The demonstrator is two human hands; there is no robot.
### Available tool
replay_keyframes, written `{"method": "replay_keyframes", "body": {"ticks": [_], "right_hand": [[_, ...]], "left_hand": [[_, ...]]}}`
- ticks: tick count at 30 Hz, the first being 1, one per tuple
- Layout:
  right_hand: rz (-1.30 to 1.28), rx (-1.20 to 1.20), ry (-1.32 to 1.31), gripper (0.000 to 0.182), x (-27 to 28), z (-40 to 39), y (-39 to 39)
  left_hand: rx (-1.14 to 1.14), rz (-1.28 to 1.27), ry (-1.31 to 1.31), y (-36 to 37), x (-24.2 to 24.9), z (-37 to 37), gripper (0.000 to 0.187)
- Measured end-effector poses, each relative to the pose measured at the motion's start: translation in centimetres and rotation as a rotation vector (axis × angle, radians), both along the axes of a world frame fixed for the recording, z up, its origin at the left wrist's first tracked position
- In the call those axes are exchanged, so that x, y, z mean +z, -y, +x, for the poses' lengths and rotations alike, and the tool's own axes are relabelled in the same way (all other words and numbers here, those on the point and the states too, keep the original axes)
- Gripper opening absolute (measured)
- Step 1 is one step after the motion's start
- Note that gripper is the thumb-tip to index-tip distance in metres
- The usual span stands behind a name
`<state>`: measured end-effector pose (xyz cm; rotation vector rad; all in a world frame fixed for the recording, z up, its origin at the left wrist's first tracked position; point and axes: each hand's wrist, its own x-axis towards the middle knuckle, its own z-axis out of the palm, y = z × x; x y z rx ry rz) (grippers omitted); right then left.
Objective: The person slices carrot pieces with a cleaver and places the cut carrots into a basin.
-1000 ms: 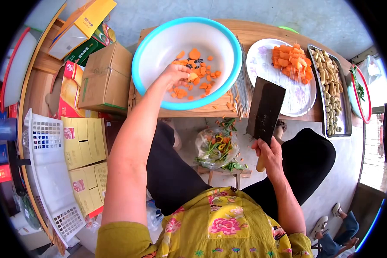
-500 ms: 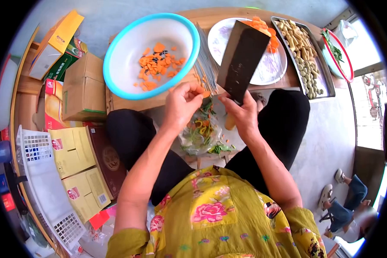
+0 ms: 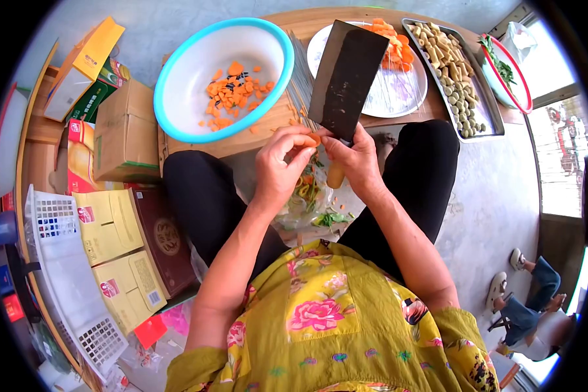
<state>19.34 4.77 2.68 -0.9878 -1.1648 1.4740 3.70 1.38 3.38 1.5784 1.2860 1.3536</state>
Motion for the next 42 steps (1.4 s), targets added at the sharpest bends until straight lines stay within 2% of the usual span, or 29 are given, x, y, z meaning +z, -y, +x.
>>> {"method": "replay_keyframes", "body": {"ticks": [2, 4, 10, 24, 30, 32, 35, 37, 38, 40, 42], "right_hand": [[0.001, 0.033, -0.007, 0.021, -0.1, 0.1, 0.0], [-0.001, 0.047, 0.0, 0.022, -0.1, 0.2, 0.1], [0.055, 0.111, 0.015, 0.026, 0.3, 0.2, 0.2], [0.036, 0.093, 0.007, 0.025, 0.1, 0.0, 0.5], [0.097, 0.053, 0.078, 0.02, -0.6, -0.1, 0.4], [0.159, 0.06, 0.189, 0.02, -0.5, 0.0, 0.3], [0.107, 0.102, 0.206, 0.02, -0.4, 0.2, 0.2], [0.079, 0.085, 0.166, 0.02, -0.5, 0.0, 0.3], [0.052, 0.067, 0.127, 0.021, -0.5, 0.0, 0.4], [-0.017, 0.044, 0.07, 0.021, 0.1, 0.0, 0.4], [-0.084, 0.023, 0.012, 0.021, 0.4, 0.0, 0.4]], "left_hand": [[-0.018, 0.022, 0.01, 0.0, -0.1, 0.0, 0.017], [-0.017, -0.153, 0.156, 0.1, -0.2, 0.2, 0.023], [-0.012, -0.147, 0.289, -0.1, -0.7, 0.2, 0.029], [0.013, -0.154, 0.288, -0.3, -1.0, 0.2, 0.028], [-0.015, -0.214, 0.261, -0.7, -1.2, -0.1, 0.028], [-0.052, -0.255, 0.264, -0.9, -1.4, -0.6, 0.028], [-0.145, -0.283, 0.321, -1.0, -2.0, -1.1, 0.023], [-0.096, -0.396, 0.547, -1.0, -1.6, -1.1, 0.02], [-0.096, -0.396, 0.547, -1.0, -1.7, -1.3, 0.02], [-0.104, -0.493, 0.732, -1.0, -1.9, -1.7, 0.021], [-0.15, -0.519, 0.758, -0.8, -1.6, -1.4, 0.021]]}}
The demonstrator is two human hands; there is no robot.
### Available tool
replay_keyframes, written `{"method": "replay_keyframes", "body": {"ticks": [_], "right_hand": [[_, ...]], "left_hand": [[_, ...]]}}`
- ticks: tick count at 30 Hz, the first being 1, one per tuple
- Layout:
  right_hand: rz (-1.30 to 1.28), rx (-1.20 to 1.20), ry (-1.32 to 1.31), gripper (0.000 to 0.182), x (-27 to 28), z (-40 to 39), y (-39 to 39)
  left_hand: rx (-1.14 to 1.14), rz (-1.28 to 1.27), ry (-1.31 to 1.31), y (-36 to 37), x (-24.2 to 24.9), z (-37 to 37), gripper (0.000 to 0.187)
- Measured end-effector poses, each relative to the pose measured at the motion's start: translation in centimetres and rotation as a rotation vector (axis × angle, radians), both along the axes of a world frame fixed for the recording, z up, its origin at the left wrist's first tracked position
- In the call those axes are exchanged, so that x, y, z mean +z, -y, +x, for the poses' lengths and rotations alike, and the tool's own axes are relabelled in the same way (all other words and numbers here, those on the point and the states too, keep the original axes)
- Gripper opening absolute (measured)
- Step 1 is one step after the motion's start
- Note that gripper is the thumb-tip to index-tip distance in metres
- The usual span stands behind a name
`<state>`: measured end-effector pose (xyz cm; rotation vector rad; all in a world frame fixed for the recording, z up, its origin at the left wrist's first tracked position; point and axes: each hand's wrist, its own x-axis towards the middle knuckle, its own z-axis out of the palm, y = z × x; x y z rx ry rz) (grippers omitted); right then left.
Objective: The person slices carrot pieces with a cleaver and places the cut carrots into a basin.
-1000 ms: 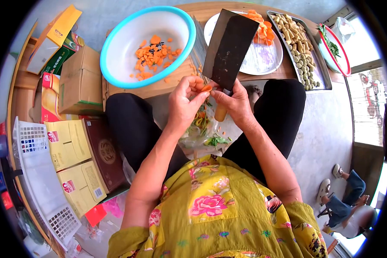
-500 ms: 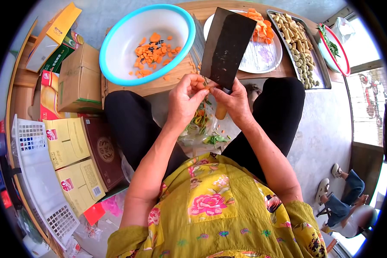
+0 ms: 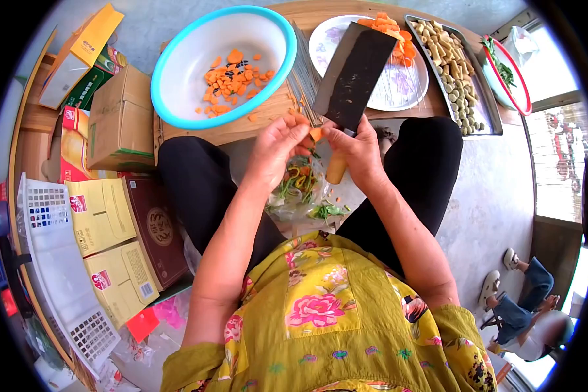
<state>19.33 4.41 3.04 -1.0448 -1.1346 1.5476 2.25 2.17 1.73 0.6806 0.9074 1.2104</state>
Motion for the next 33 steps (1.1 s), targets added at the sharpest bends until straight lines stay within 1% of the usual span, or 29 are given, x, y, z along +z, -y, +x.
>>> {"method": "replay_keyframes", "body": {"ticks": [2, 8, 11, 12, 13, 14, 15, 16, 17, 18, 19, 20, 21, 22, 23, 25, 28, 31, 33], "right_hand": [[-0.039, -0.065, -0.067, 0.022, 0.1, 0.1, -0.2], [-0.03, -0.065, -0.033, 0.021, 0.0, -0.1, -0.1], [0.025, -0.073, 0.003, 0.016, -0.3, 0.0, -0.1], [0.026, -0.072, 0.001, 0.016, -0.3, 0.1, -0.1], [0.104, -0.067, 0.127, 0.017, -0.4, 0.4, -0.2], [0.184, -0.061, 0.253, 0.018, -0.3, 0.7, -0.3], [0.189, -0.058, 0.251, 0.018, -0.2, 1.0, -0.3], [0.42, -0.086, 0.439, 0.024, -0.1, 1.4, -0.1], [0.652, -0.114, 0.624, 0.029, 0.1, 1.4, 0.1], [0.762, -0.111, 0.631, 0.047, 0.9, 1.2, 0.4], [0.765, -0.111, 0.626, 0.047, 1.0, 1.3, 0.6], [0.835, -0.071, 0.742, 0.054, 1.0, 1.8, 0.7], [0.904, -0.031, 0.859, 0.06, 1.1, 2.0, 0.8], [0.94, -0.03, 0.92, 0.068, 1.3, 2.1, 0.9], [0.942, -0.03, 0.921, 0.068, 1.3, 2.1, 0.9], [1.025, -0.04, 0.934, 0.069, 1.3, 2.2, 0.9], [1.016, -0.028, 0.985, 0.07, 1.5, 2.3, 1.0], [1.011, -0.025, 1.007, 0.071, 1.8, 2.3, 1.1], [1.014, -0.012, 1.013, 0.07, 1.8, 2.3, 1.1]], "left_hand": [[-0.046, -0.01, 0.035, 0.2, 0.0, 0.5, 0.022], [-0.014, 0.017, 0.017, 0.1, -0.9, 1.6, 0.02], [0.026, 0.001, 0.079, 0.1, -1.3, 1.5, 0.018], [0.042, -0.033, 0.153, -0.1, -1.3, 1.1, 0.017], [0.057, -0.065, 0.226, -0.2, -1.3, 0.7, 0.015], [0.059, -0.061, 0.225, -0.4, -1.3, 0.1, 0.015], [0.077, -0.074, 0.331, -0.6, -1.2, -0.5, 0.015], [0.096, -0.087, 0.437, -0.7, -1.1, -0.9, 0.014], [0.099, -0.082, 0.434, -0.8, -1.0, -1.2, 0.014], [0.1, -0.08, 0.531, -0.8, -0.8, -1.5, 0.015], [0.099, -0.078, 0.629, -0.8, -0.7, -1.7, 0.016], [0.241, -0.108, 0.588, -0.7, 0.1, -1.0, 0.015], [0.242, -0.106, 0.587, -0.1, 1.3, -1.0, 0.015], [0.162, -0.072, 0.613, 0.7, 2.5, -0.9, 0.015], [0.197, -0.095, 0.453, 0.8, 2.9, -0.7, 0.021], [0.248, -0.169, 0.126, 1.2, 3.5, -0.4, 0.032], [0.272, -0.156, 0.247, 0.9, 2.0, -0.6, 0.034], [0.206, -0.111, 0.35, 0.9, 1.5, -0.8, 0.035], [0.24, -0.16, 0.304, 1.0, 2.3, -0.5, 0.034]]}}
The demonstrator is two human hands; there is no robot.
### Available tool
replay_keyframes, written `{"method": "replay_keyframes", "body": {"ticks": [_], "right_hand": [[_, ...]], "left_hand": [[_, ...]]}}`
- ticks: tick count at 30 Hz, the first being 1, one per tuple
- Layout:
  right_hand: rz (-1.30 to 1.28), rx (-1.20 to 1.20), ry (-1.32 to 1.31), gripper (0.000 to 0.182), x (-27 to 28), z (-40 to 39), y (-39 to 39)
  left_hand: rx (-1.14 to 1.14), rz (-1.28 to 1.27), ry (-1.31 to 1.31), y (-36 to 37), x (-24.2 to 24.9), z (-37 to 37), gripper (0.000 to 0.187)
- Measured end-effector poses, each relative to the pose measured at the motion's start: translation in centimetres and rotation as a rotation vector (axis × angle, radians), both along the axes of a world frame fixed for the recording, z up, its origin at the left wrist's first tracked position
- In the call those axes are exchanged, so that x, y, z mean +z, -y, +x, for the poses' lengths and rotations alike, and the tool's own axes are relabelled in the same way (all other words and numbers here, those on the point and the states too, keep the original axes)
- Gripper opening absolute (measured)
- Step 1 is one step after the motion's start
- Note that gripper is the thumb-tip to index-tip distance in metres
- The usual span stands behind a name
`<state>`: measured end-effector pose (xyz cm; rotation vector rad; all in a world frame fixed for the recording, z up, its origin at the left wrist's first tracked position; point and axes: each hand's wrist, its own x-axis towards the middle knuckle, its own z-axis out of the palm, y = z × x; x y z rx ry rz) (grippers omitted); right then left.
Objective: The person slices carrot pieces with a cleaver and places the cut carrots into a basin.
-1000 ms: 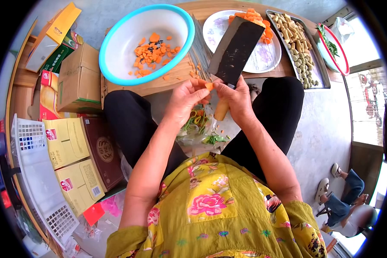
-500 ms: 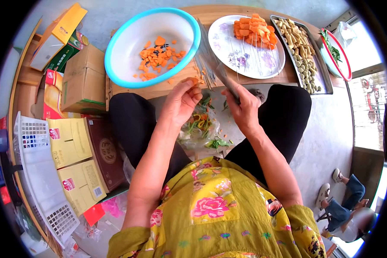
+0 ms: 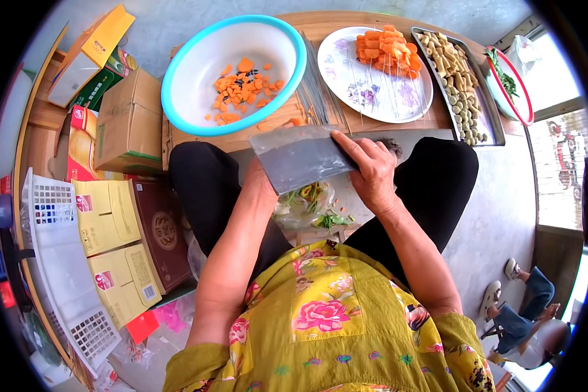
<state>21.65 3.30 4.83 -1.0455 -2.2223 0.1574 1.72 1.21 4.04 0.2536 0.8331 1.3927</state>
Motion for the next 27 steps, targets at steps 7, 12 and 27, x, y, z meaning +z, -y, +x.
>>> {"method": "replay_keyframes", "body": {"ticks": [7, 12, 27], "right_hand": [[-0.002, 0.005, 0.002, 0.069, 0.0, -0.2, 0.0], [-0.02, 0.0, 0.004, 0.07, 0.0, -0.2, 0.1], [-0.051, -0.039, 0.001, 0.069, -0.5, -0.1, 0.1]], "left_hand": [[0.01, -0.078, 0.027, -0.3, -0.9, -0.3, 0.034], [-0.065, 0.097, 0.342, -0.5, -2.7, -0.7, 0.035], [-0.126, 0.052, 0.445, -0.7, -1.5, -0.4, 0.022]]}}
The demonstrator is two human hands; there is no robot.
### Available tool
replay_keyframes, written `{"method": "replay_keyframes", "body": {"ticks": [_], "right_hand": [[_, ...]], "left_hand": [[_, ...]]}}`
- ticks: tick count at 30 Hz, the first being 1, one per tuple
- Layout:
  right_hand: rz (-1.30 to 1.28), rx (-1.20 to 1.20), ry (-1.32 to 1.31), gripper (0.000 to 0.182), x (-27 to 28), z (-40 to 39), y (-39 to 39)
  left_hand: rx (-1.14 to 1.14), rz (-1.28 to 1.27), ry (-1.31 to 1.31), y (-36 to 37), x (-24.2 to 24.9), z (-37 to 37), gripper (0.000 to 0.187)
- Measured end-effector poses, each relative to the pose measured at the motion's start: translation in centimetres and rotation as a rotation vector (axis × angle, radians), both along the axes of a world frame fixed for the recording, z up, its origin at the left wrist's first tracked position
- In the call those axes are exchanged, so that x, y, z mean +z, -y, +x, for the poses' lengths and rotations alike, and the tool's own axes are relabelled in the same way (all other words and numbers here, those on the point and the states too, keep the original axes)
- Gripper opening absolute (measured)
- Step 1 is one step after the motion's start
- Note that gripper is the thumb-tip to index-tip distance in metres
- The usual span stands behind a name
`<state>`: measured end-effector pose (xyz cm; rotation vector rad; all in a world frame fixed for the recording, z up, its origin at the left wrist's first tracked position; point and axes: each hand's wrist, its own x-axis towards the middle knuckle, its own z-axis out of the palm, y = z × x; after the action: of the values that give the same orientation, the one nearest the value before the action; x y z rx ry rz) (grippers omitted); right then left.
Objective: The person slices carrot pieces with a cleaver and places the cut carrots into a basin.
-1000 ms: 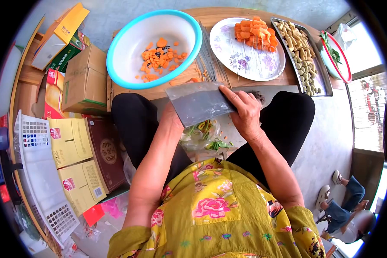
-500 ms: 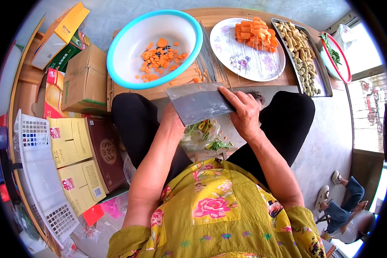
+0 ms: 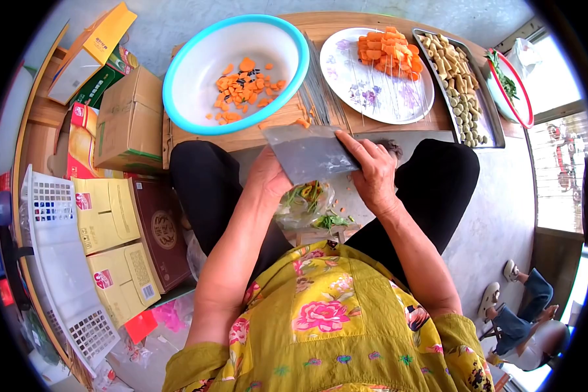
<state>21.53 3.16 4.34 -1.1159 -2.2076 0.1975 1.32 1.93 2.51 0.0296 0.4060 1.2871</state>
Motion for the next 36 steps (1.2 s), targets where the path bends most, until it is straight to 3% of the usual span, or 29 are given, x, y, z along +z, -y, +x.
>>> {"method": "replay_keyframes", "body": {"ticks": [4, 6, 7, 9, 10, 12, 16, 20, 23, 25, 26, 28, 33, 36], "right_hand": [[-0.103, -0.064, 0.018, 0.062, -1.3, 0.6, -0.4], [-0.135, -0.073, -0.047, 0.057, -2.1, 0.9, -0.7], [-0.168, -0.079, -0.114, 0.052, -2.5, 0.9, -0.7], [-0.29, -0.077, -0.256, 0.044, -3.4, 1.0, -0.5], [-0.413, -0.08, -0.403, 0.035, -3.7, 1.0, -0.4], [-0.516, -0.098, -0.418, 0.028, -3.0, 1.1, -0.3], [-0.789, -0.168, -0.444, 0.016, -3.2, 1.6, -0.5], [-0.796, -0.171, -0.499, 0.015, -2.5, 1.3, -0.3], [-0.612, -0.129, -0.401, 0.025, -1.5, 0.9, 0.0], [-0.237, 0.015, -0.35, 0.044, -1.6, 0.8, 0.0], [-0.237, 0.014, -0.351, 0.044, -1.5, 0.9, 0.0], [-0.08, 0.043, -0.072, 0.061, -0.7, 1.1, 0.2], [0.002, 0.031, 0.017, 0.062, 0.3, 0.8, 0.5], [0.017, 0.035, 0.02, 0.062, 0.4, 0.8, 0.4]], "left_hand": [[0.058, 0.025, 0.012, -0.4, -0.4, -0.3, 0.02], [-0.11, 0.277, 0.08, -0.7, -0.2, -0.7, 0.016], [-0.109, 0.278, 0.082, -0.5, -0.1, -0.6, 0.016], [-0.1, 0.202, -0.281, 0.0, 1.1, -0.3, 0.012], [-0.095, 0.198, -0.277, 0.0, 1.1, -0.2, 0.012], [-0.109, 0.182, -0.432, -0.1, 1.1, 0.0, 0.01], [-0.091, 0.244, -0.473, -0.4, 0.0, 0.0, 0.008], [-0.064, 0.207, -0.528, -0.4, -0.1, -0.1, 0.013], [-0.048, 0.197, -0.55, -0.5, -0.4, -0.3, 0.016], [-0.04, 0.2, -0.56, -0.5, -0.5, -0.2, 0.017], [-0.021, 0.181, -0.519, -0.5, -0.4, -0.1, 0.018], [-0.003, 0.162, -0.48, -0.5, -0.7, -0.3, 0.019], [-0.094, 0.213, -0.063, -0.1, -1.7, -0.9, 0.032], [-0.11, 0.202, -0.033, 0.0, -1.0, -0.6, 0.034]]}}
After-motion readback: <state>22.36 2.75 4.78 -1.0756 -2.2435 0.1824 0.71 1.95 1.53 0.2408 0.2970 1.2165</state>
